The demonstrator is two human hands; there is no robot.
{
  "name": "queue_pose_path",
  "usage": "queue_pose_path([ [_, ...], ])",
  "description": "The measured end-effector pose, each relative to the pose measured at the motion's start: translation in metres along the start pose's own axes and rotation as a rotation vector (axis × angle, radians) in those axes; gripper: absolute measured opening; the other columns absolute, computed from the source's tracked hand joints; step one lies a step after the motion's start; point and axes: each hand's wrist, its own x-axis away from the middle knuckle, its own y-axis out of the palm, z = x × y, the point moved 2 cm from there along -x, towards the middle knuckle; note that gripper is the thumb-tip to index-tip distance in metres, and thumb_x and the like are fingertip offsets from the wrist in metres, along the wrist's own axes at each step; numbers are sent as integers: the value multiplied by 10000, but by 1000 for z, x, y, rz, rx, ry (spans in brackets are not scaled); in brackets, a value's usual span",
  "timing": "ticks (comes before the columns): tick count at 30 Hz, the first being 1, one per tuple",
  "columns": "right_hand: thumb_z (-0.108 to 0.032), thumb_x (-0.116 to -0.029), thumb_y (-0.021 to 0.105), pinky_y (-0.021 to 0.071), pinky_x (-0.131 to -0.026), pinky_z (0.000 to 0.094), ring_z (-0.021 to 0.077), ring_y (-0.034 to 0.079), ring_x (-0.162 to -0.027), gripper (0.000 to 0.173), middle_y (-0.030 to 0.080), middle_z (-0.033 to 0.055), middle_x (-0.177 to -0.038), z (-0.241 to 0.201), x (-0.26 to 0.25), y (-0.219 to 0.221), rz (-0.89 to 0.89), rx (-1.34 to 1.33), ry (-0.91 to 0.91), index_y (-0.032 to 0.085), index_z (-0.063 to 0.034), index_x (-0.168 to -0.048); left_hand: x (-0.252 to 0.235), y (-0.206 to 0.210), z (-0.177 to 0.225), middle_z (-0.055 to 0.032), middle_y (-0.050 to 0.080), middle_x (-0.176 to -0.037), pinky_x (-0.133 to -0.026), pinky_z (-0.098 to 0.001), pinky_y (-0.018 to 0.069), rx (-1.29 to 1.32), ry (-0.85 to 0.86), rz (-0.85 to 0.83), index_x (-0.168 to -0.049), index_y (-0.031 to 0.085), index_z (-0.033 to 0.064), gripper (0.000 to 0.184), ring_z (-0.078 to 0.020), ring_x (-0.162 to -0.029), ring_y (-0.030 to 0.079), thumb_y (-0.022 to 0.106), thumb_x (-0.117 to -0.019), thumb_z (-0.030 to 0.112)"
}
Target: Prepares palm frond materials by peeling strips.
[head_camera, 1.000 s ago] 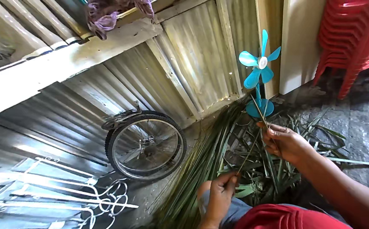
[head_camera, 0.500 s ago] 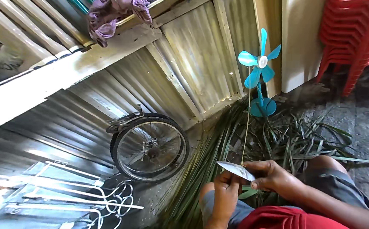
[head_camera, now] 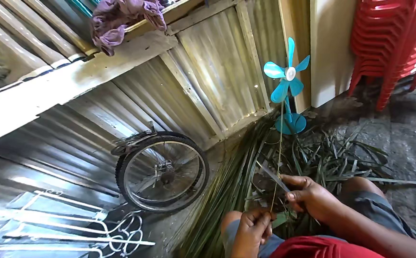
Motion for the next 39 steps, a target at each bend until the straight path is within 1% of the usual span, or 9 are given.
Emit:
queue_pose_path([
  [4,-86,-838,750,488,-497,225,54,551,-565,557,701,35,-949,-10,-5,-8,63,15,-64,638,-128,-1382,8,-6,-4,35,625,-647,-462,-141,402,-38,-60,-59,-1010,758,52,207,22,-501,494,554,-1024,79],
  [8,-142,-845,746,482,-482,237,60,533,-532,583,656,10,-816,-29,-10,-25,175,-5,-149,597,-137,-1409,16,-15,-19,37,615,-640,-462,-148,404,-14,-126,-87,-1026,743,38,222,16,-495,492,525,-1036,76],
  [10,-150,-845,751,471,-478,231,58,523,-529,595,643,4,-796,-38,-10,-33,196,-9,-176,586,-130,-1416,18,-18,-25,35,609,-633,-463,-150,408,33,-132,-59,-1018,742,41,223,12,-493,493,524,-1038,83],
  [14,-157,-825,769,473,-488,225,48,524,-546,610,666,14,-867,-28,-2,-30,125,91,-110,593,-97,-1406,16,-18,-21,34,604,-640,-470,-152,422,85,-98,-23,-1019,746,52,218,8,-501,502,538,-1040,114],
  [18,-106,-825,778,479,-511,220,40,556,-585,478,716,23,-938,6,6,-10,-10,130,21,692,-119,-1296,10,-13,-20,18,613,-654,-461,-154,419,100,-103,-24,-1008,745,60,210,3,-494,497,541,-1033,104],
  [21,-59,-827,783,487,-530,221,45,575,-625,512,729,53,-1034,21,5,-5,-62,78,35,690,-136,-1324,10,-12,-22,18,603,-637,-446,-152,409,163,-157,-44,-1002,740,64,194,4,-475,488,557,-1027,121],
  [29,-87,-814,806,468,-507,214,40,556,-593,477,727,55,-978,16,-3,-5,-47,9,-22,712,-122,-1281,12,-20,-20,46,561,-606,-440,-152,391,288,-163,-150,-999,743,68,183,11,-471,475,606,-1022,187],
  [35,-72,-803,775,489,-502,229,52,558,-566,488,716,39,-920,-5,-5,-15,97,17,-83,705,-113,-1284,24,-33,-28,72,549,-611,-454,-153,382,215,-159,-183,-1013,749,101,197,22,-480,453,584,-1037,207],
  [39,-96,-820,755,486,-488,236,65,540,-538,530,678,30,-852,-18,-6,-29,191,11,-90,644,-87,-1338,39,-47,-37,70,555,-612,-459,-160,387,173,-142,-102,-1017,755,106,188,19,-484,456,591,-1031,197],
])
